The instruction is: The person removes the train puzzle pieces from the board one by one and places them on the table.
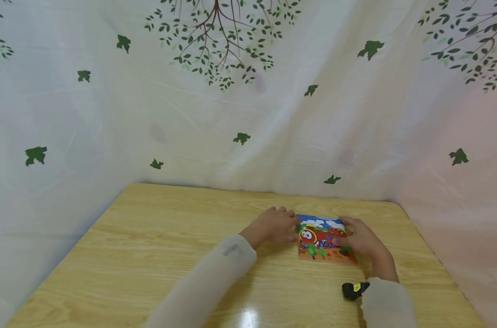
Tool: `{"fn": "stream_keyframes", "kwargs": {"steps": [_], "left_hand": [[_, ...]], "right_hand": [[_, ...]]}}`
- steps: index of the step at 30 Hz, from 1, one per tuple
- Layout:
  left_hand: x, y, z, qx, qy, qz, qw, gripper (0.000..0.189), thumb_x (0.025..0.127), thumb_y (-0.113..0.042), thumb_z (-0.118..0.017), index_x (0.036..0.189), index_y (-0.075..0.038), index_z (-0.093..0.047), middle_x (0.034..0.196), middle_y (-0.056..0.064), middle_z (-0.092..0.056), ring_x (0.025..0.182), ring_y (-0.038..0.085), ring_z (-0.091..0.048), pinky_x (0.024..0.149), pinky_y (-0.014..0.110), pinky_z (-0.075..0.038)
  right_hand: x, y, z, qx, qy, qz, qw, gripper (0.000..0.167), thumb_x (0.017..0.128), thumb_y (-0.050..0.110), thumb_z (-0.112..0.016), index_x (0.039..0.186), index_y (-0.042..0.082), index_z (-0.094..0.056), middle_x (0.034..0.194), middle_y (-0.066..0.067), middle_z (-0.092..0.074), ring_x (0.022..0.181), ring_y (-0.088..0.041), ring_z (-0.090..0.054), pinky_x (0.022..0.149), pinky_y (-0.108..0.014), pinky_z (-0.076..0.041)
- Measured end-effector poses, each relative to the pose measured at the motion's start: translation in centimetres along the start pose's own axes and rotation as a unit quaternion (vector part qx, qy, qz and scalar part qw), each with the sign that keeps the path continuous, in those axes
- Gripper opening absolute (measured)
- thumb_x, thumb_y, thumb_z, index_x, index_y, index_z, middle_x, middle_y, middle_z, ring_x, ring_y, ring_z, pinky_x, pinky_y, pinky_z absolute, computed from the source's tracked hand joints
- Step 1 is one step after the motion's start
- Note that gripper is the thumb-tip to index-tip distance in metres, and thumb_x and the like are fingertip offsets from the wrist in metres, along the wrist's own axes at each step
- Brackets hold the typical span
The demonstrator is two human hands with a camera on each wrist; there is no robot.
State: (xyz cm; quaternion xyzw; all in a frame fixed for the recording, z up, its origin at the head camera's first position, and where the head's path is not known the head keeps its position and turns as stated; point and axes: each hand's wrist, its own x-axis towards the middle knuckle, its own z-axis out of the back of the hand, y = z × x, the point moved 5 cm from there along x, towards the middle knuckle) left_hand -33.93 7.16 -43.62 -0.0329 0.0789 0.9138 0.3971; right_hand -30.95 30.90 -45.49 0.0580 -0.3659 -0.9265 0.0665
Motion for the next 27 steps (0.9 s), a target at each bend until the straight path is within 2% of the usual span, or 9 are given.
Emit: {"fn": "stream_keyframes", "kwargs": {"steps": [3, 6, 11, 18, 27], "left_hand": [[0.5, -0.3, -0.2, -0.003, 0.010, 0.003, 0.9999, 0.066, 0.100, -0.067, -0.046, 0.155, -0.031, -0.043, 0.153, -0.004, -0.047, 0.141, 0.020, -0.043, 0.116, 0.047, -0.034], [0.8, -0.6, -0.2, -0.021, 0.017, 0.008, 0.9996, 0.067, 0.099, -0.069, -0.047, 0.155, -0.032, -0.044, 0.154, -0.004, -0.046, 0.142, 0.020, -0.041, 0.117, 0.048, -0.033], [1.4, -1.1, 0.0, -0.032, 0.018, 0.011, 0.9993, 0.070, 0.097, -0.073, -0.043, 0.155, -0.032, -0.044, 0.153, -0.004, -0.046, 0.142, 0.020, -0.041, 0.117, 0.046, -0.033], [2.0, -1.4, 0.2, -0.050, 0.002, 0.022, 0.9985, 0.069, 0.096, -0.071, -0.049, 0.151, -0.030, -0.049, 0.148, -0.003, -0.047, 0.134, 0.018, -0.043, 0.116, 0.044, -0.035], [2.5, -0.8, -0.1, -0.129, -0.004, 0.067, 0.9893, 0.073, 0.089, -0.070, -0.064, 0.145, -0.025, -0.058, 0.142, -0.005, -0.049, 0.126, 0.017, -0.044, 0.114, 0.040, -0.036]], "right_hand": [[0.1, 0.0, -0.2, 0.007, 0.005, -0.005, 0.9999, 0.077, 0.090, 0.015, -0.080, 0.149, -0.013, -0.038, 0.146, -0.038, -0.043, 0.136, -0.057, -0.034, 0.108, -0.073, -0.027], [0.0, -0.3, -0.4, 0.013, 0.007, -0.029, 0.9995, 0.074, 0.092, 0.014, -0.078, 0.150, -0.011, -0.039, 0.143, -0.036, -0.048, 0.131, -0.053, -0.042, 0.107, -0.071, -0.031], [-0.2, -0.4, -0.3, 0.025, 0.011, -0.067, 0.9974, 0.076, 0.094, 0.017, -0.076, 0.153, -0.007, -0.036, 0.143, -0.037, -0.045, 0.126, -0.051, -0.045, 0.106, -0.069, -0.034], [-0.2, -0.1, 0.2, 0.009, 0.007, -0.053, 0.9985, 0.077, 0.093, 0.020, -0.077, 0.152, -0.008, -0.037, 0.141, -0.038, -0.047, 0.124, -0.050, -0.048, 0.103, -0.068, -0.038], [-0.1, -0.5, 0.0, 0.005, 0.011, -0.059, 0.9982, 0.078, 0.094, 0.022, -0.077, 0.154, -0.006, -0.035, 0.143, -0.038, -0.046, 0.123, -0.050, -0.048, 0.102, -0.066, -0.040]]}}
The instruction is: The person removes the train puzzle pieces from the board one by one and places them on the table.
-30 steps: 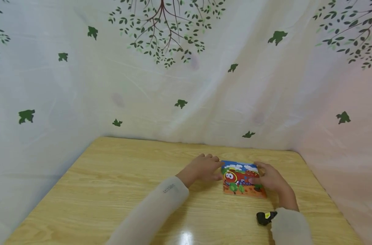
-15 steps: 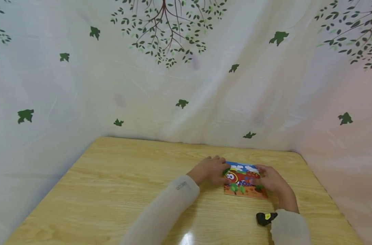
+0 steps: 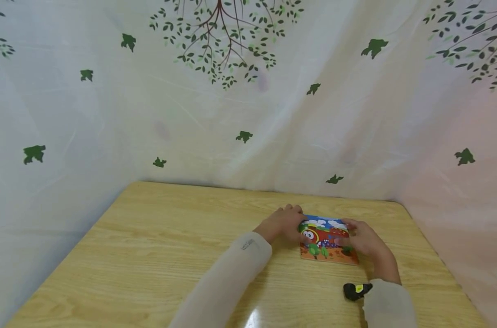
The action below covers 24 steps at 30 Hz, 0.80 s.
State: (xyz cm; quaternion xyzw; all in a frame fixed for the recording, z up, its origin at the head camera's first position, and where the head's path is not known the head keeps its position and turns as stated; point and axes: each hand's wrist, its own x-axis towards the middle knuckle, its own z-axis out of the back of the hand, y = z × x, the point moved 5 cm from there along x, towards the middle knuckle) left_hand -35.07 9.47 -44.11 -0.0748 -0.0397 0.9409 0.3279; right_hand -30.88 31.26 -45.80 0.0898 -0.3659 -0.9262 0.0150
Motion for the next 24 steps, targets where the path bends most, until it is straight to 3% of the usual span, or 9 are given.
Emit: {"fn": "stream_keyframes", "kwargs": {"steps": [10, 19, 24], "left_hand": [[0.39, 0.56, 0.01, -0.045, -0.003, 0.034, 0.9984, 0.065, 0.088, -0.061, -0.071, 0.142, -0.027, -0.060, 0.146, -0.003, -0.050, 0.134, 0.018, -0.043, 0.117, 0.045, -0.033], [0.28, 0.84, 0.05, -0.096, -0.020, 0.072, 0.9926, 0.062, 0.087, -0.057, -0.077, 0.139, -0.026, -0.062, 0.143, -0.004, -0.050, 0.131, 0.019, -0.043, 0.116, 0.043, -0.033], [0.57, 0.69, 0.22, -0.095, -0.025, 0.072, 0.9926, 0.059, 0.088, -0.056, -0.076, 0.136, -0.024, -0.065, 0.135, -0.004, -0.055, 0.125, 0.018, -0.048, 0.114, 0.044, -0.036]], "right_hand": [[-0.21, 0.12, -0.01, 0.003, 0.002, -0.015, 0.9999, 0.077, 0.095, 0.024, -0.076, 0.154, -0.004, -0.036, 0.145, -0.037, -0.042, 0.126, -0.053, -0.042, 0.104, -0.069, -0.036], [-0.05, -0.32, -0.22, 0.008, 0.002, -0.011, 0.9999, 0.079, 0.094, 0.026, -0.077, 0.154, -0.005, -0.036, 0.145, -0.038, -0.041, 0.126, -0.054, -0.041, 0.104, -0.070, -0.035], [-0.07, -0.28, -0.07, 0.009, 0.005, -0.010, 0.9999, 0.080, 0.093, 0.026, -0.077, 0.153, -0.006, -0.036, 0.145, -0.038, -0.041, 0.128, -0.055, -0.039, 0.105, -0.071, -0.034]]}}
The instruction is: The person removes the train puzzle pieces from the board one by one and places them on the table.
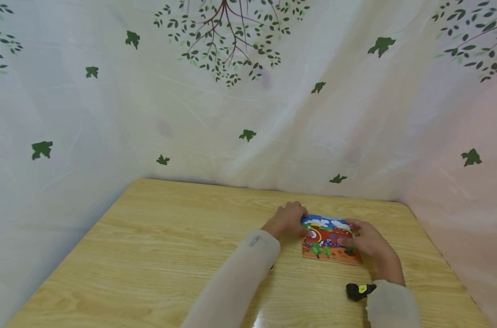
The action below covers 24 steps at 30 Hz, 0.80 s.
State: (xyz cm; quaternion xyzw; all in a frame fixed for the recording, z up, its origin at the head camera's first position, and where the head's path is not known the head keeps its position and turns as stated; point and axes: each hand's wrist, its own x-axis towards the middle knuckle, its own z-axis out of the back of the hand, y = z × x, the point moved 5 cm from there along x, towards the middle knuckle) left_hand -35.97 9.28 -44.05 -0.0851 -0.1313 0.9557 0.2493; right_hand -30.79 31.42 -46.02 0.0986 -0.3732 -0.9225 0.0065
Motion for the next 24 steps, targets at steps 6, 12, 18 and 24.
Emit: {"fn": "stream_keyframes", "kwargs": {"steps": [6, 12, 18, 24], "left_hand": [[0.15, 0.20, -0.03, -0.014, -0.015, 0.007, 0.9998, 0.055, 0.087, -0.055, -0.078, 0.131, -0.024, -0.069, 0.130, -0.006, -0.058, 0.123, 0.017, -0.050, 0.112, 0.042, -0.038], [-0.08, 0.17, 0.26, -0.037, -0.024, 0.017, 0.9989, 0.052, 0.086, -0.052, -0.080, 0.126, -0.021, -0.071, 0.126, -0.007, -0.061, 0.120, 0.015, -0.053, 0.111, 0.040, -0.040], [0.12, 0.39, 0.18, -0.036, -0.033, 0.019, 0.9986, 0.049, 0.084, -0.054, -0.081, 0.120, -0.021, -0.074, 0.120, -0.007, -0.062, 0.114, 0.014, -0.055, 0.106, 0.038, -0.043], [0.14, 0.67, 0.07, -0.070, -0.034, 0.036, 0.9963, 0.047, 0.083, -0.050, -0.084, 0.118, -0.019, -0.075, 0.116, -0.007, -0.062, 0.108, 0.014, -0.053, 0.106, 0.037, -0.042]], "right_hand": [[-0.08, 0.33, 0.01, 0.000, -0.002, 0.002, 1.0000, 0.079, 0.093, 0.025, -0.077, 0.153, -0.006, -0.036, 0.146, -0.039, -0.041, 0.130, -0.057, -0.038, 0.106, -0.072, -0.033], [0.03, 0.20, -0.07, 0.001, -0.004, 0.002, 1.0000, 0.079, 0.094, 0.025, -0.077, 0.153, -0.007, -0.035, 0.147, -0.039, -0.040, 0.132, -0.058, -0.037, 0.107, -0.072, -0.032], [0.09, 0.17, -0.09, -0.002, -0.004, 0.003, 1.0000, 0.080, 0.094, 0.026, -0.077, 0.153, -0.007, -0.035, 0.148, -0.040, -0.038, 0.134, -0.059, -0.035, 0.107, -0.072, -0.031], [0.07, 0.26, -0.21, -0.002, -0.004, -0.003, 1.0000, 0.080, 0.094, 0.026, -0.076, 0.154, -0.006, -0.034, 0.148, -0.040, -0.038, 0.132, -0.058, -0.037, 0.106, -0.071, -0.033]]}}
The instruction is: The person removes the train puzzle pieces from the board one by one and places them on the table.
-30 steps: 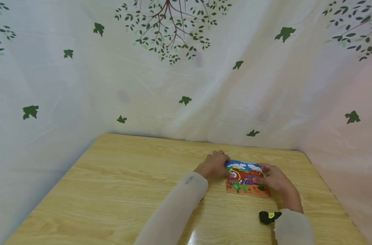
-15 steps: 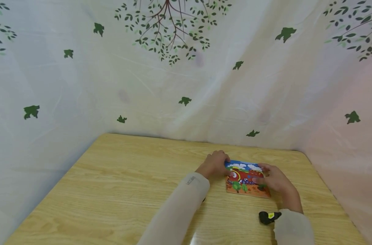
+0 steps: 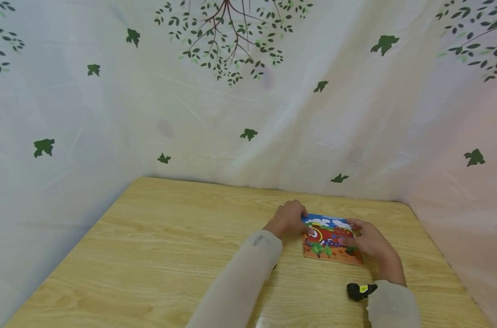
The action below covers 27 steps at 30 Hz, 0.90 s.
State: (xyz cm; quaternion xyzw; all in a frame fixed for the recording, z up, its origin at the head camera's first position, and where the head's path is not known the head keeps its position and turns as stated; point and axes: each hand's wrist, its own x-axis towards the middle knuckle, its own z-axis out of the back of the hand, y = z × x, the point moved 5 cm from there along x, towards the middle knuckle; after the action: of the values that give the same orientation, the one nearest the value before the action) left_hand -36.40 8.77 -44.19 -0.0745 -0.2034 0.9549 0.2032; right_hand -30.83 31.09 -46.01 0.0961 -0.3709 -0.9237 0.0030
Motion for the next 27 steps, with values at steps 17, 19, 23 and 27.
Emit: {"fn": "stream_keyframes", "kwargs": {"steps": [17, 19, 23, 27], "left_hand": [[-0.36, 0.07, 0.02, -0.087, -0.033, 0.074, 0.9929, 0.036, 0.083, -0.043, -0.085, 0.104, -0.016, -0.076, 0.105, -0.007, -0.060, 0.102, 0.015, -0.051, 0.102, 0.035, -0.043], [-0.22, 0.06, -0.12, -0.077, -0.035, 0.078, 0.9933, 0.035, 0.083, -0.045, -0.085, 0.103, -0.017, -0.076, 0.104, -0.007, -0.059, 0.103, 0.015, -0.050, 0.102, 0.035, -0.042], [0.03, -0.03, -0.50, -0.054, -0.031, 0.082, 0.9947, 0.038, 0.084, -0.049, -0.083, 0.105, -0.019, -0.076, 0.106, -0.006, -0.057, 0.105, 0.016, -0.049, 0.103, 0.036, -0.041], [0.03, -0.23, -0.74, -0.036, -0.026, 0.077, 0.9960, 0.045, 0.083, -0.054, -0.082, 0.111, -0.020, -0.076, 0.109, -0.005, -0.056, 0.105, 0.017, -0.048, 0.102, 0.036, -0.041]], "right_hand": [[0.19, -0.07, 0.02, 0.010, 0.007, -0.004, 0.9999, 0.081, 0.094, 0.028, -0.077, 0.155, -0.004, -0.033, 0.149, -0.038, -0.037, 0.132, -0.057, -0.037, 0.107, -0.070, -0.033], [0.16, -0.04, 0.03, 0.012, 0.009, -0.008, 0.9999, 0.082, 0.094, 0.028, -0.077, 0.155, -0.004, -0.033, 0.149, -0.038, -0.036, 0.132, -0.057, -0.036, 0.107, -0.070, -0.032], [0.03, -0.10, 0.07, 0.006, 0.012, -0.008, 0.9999, 0.082, 0.094, 0.028, -0.077, 0.155, -0.004, -0.033, 0.150, -0.039, -0.036, 0.134, -0.058, -0.034, 0.107, -0.071, -0.032], [0.07, -0.35, 0.02, -0.002, 0.012, -0.005, 0.9999, 0.082, 0.094, 0.029, -0.077, 0.155, -0.005, -0.033, 0.150, -0.039, -0.036, 0.136, -0.059, -0.033, 0.108, -0.071, -0.031]]}}
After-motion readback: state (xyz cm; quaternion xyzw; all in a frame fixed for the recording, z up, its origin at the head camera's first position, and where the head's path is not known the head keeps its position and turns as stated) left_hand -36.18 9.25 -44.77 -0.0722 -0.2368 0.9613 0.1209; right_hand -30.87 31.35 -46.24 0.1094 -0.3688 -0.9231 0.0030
